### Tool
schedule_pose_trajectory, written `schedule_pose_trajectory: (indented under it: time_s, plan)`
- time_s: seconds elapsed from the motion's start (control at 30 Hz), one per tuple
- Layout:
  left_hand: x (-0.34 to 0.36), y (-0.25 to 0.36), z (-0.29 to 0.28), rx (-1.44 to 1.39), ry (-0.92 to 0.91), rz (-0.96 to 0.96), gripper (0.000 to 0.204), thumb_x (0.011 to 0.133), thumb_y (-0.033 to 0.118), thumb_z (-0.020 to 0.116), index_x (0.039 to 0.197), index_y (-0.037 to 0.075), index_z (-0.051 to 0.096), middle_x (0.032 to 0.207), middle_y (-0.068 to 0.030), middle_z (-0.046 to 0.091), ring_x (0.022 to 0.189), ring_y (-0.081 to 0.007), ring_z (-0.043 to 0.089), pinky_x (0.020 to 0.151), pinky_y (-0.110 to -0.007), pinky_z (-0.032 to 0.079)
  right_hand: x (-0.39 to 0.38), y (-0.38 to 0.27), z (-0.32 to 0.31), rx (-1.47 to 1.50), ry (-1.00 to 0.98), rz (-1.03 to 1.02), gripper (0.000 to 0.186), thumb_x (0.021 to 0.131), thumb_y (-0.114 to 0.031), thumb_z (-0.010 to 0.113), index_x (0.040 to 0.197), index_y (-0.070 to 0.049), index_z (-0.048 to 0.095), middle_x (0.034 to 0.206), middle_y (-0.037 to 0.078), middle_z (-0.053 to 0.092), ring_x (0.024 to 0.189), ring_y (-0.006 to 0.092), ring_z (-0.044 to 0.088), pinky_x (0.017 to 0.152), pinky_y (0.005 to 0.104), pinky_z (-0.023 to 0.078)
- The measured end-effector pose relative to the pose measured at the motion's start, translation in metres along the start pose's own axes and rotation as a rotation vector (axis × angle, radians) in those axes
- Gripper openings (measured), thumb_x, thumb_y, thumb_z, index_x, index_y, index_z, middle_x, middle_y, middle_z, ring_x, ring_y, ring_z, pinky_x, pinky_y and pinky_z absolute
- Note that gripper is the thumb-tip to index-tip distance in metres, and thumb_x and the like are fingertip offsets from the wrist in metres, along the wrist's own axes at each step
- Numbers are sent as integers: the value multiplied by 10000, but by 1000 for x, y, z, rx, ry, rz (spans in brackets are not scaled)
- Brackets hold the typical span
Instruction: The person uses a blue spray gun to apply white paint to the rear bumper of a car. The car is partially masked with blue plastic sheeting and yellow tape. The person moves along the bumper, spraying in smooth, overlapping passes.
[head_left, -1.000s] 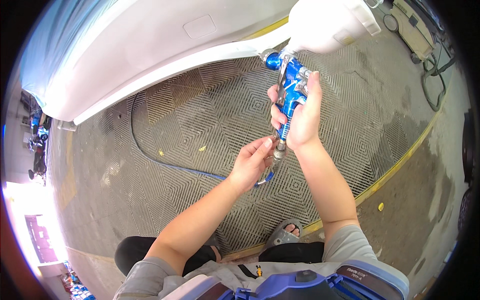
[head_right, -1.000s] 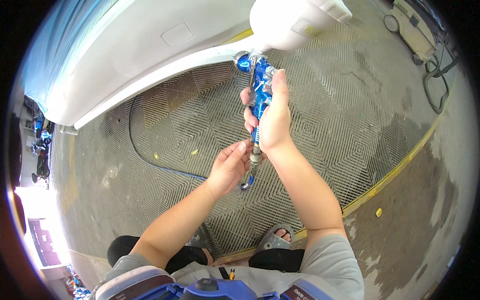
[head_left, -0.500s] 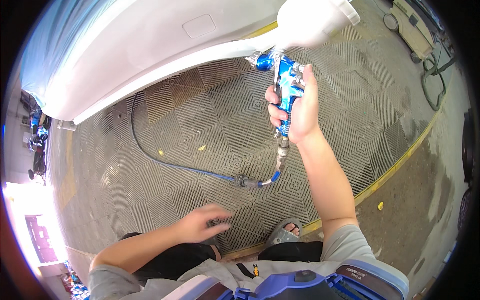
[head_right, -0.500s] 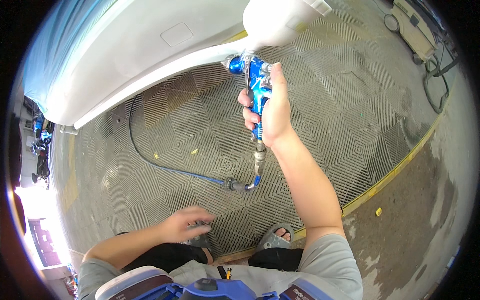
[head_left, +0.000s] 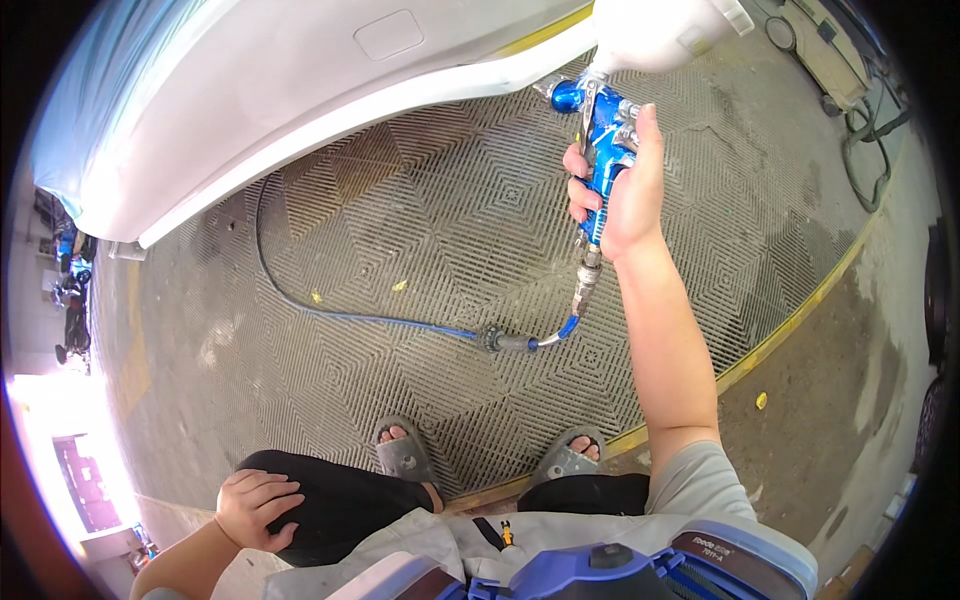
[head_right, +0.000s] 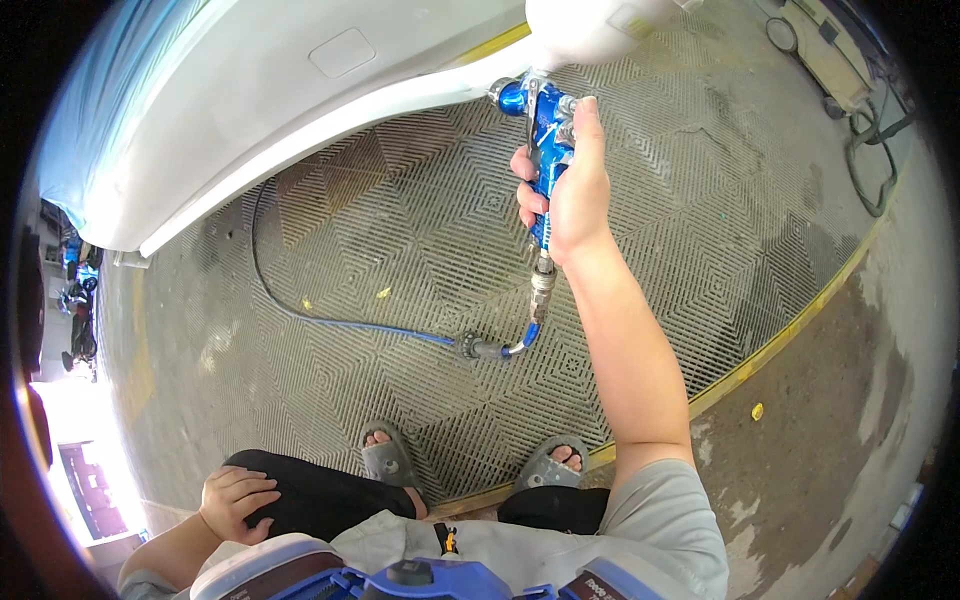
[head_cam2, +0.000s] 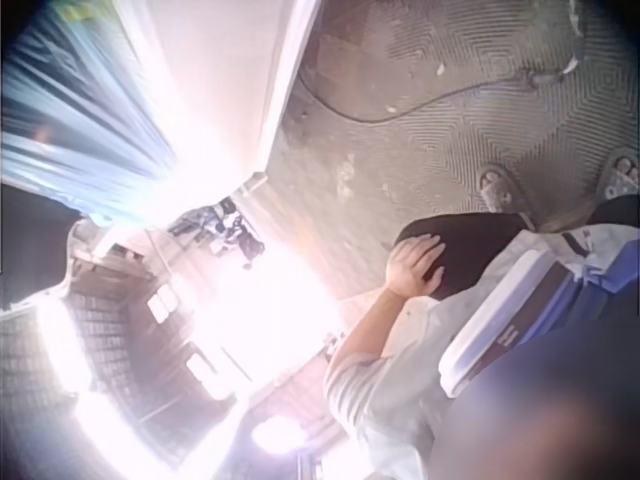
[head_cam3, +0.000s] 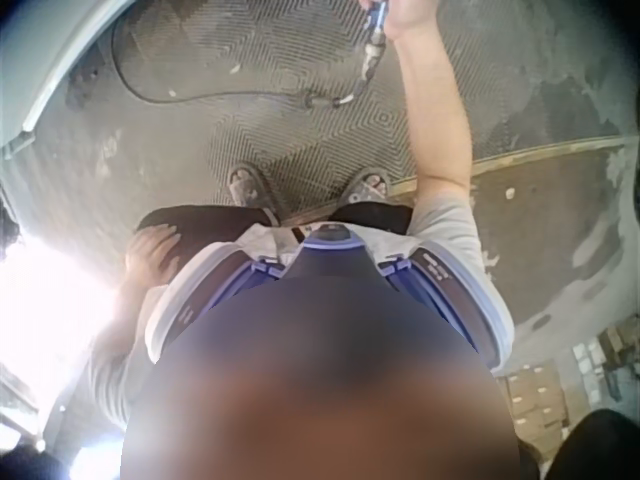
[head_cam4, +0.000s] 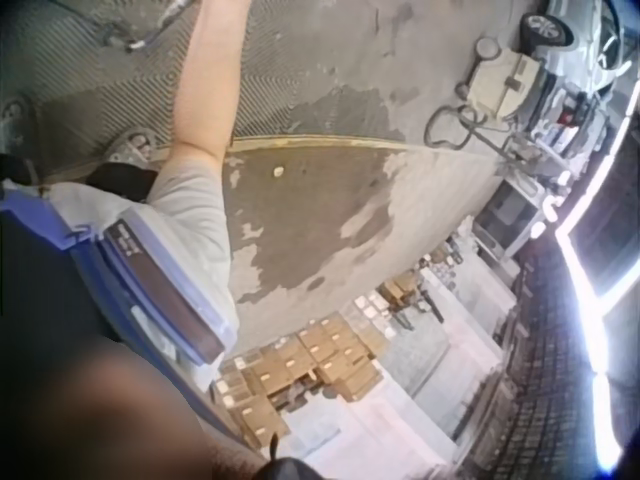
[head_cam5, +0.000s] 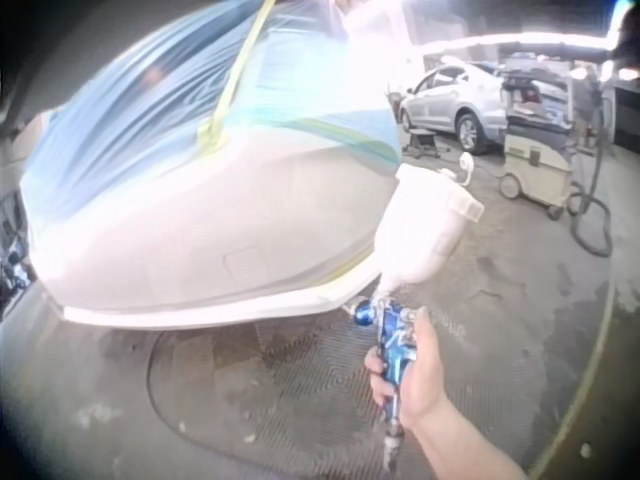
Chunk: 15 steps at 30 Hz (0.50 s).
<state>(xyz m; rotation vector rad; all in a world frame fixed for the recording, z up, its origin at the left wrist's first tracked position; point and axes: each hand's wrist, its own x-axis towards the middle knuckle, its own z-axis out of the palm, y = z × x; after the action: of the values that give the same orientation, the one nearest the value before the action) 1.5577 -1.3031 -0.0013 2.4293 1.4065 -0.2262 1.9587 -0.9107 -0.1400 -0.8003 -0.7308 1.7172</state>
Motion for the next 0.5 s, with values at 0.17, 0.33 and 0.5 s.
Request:
schedule_pose_trajectory:
  time_s: [0.17,0.33,0.5]
  plan:
    - [5,-4,4,-41,1,-22,371,636,264,745,990,158,772,1080,-12,760,1006,-209,723,876,-396,567,-2,9,1,-40,102,-85,718,1022,-747,325,1018,-73,574,741,14,564,466,90,416,424,280,361]
    - [11,-9,3,-57,22,-10,364,633,246,739,984,156,773,1071,-12,764,997,-206,727,873,-391,570,-18,18,-3,25,-45,14,733,1013,-768,306,972,-83,564,747,29,566,455,90,412,416,274,357]
    - [14,-9,3,-70,24,-13,361,630,230,731,980,152,772,1063,-13,765,993,-207,731,875,-391,571,-17,16,-15,113,-237,55,720,1003,-786,288,1049,-118,553,769,57,579,441,87,403,402,260,353]
